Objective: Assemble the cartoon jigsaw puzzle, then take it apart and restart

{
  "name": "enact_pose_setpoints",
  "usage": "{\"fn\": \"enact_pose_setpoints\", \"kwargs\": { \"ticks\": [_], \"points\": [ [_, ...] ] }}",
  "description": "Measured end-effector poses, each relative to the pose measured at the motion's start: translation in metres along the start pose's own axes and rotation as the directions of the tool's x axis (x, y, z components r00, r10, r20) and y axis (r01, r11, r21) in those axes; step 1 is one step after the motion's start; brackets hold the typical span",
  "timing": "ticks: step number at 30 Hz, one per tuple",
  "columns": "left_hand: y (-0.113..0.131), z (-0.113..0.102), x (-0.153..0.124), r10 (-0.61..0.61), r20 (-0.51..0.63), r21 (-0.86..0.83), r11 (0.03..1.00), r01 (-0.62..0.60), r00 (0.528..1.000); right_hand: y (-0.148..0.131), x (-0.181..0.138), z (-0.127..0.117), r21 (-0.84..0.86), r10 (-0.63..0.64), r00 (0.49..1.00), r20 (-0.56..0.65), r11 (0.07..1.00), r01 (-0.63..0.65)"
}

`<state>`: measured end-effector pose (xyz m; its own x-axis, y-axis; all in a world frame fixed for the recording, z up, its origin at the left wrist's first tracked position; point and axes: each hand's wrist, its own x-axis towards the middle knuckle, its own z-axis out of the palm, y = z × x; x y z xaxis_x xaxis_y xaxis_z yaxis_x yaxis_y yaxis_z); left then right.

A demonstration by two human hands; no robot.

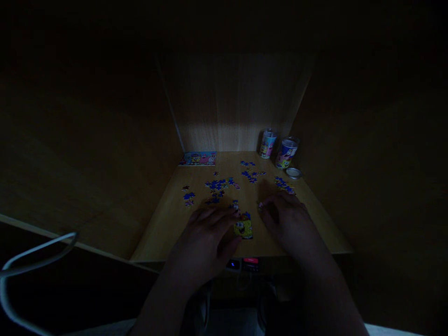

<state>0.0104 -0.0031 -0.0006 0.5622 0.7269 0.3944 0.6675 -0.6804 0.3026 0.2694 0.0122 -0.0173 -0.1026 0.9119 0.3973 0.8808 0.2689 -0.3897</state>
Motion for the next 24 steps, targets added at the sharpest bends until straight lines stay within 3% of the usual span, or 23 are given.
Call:
{"fn": "enact_pose_setpoints", "kwargs": {
  "ticks": [14, 24],
  "points": [
    [0.001, -0.0005, 0.0013, -0.012, 0.009, 0.009, 1.0, 0.012, 1.0, -0.002, 0.0007, 0.0, -0.03, -0.024, 1.0, 0.006, 0.999, 0.024],
    [-0.0017, 0.0022, -0.0016, 0.002, -0.003, 0.019, 1.0, -0.002, 1.0, 0.0041, 0.001, 0.0013, 0.056, -0.027, 1.0, 0.012, 0.998, 0.027]
  ]
}}
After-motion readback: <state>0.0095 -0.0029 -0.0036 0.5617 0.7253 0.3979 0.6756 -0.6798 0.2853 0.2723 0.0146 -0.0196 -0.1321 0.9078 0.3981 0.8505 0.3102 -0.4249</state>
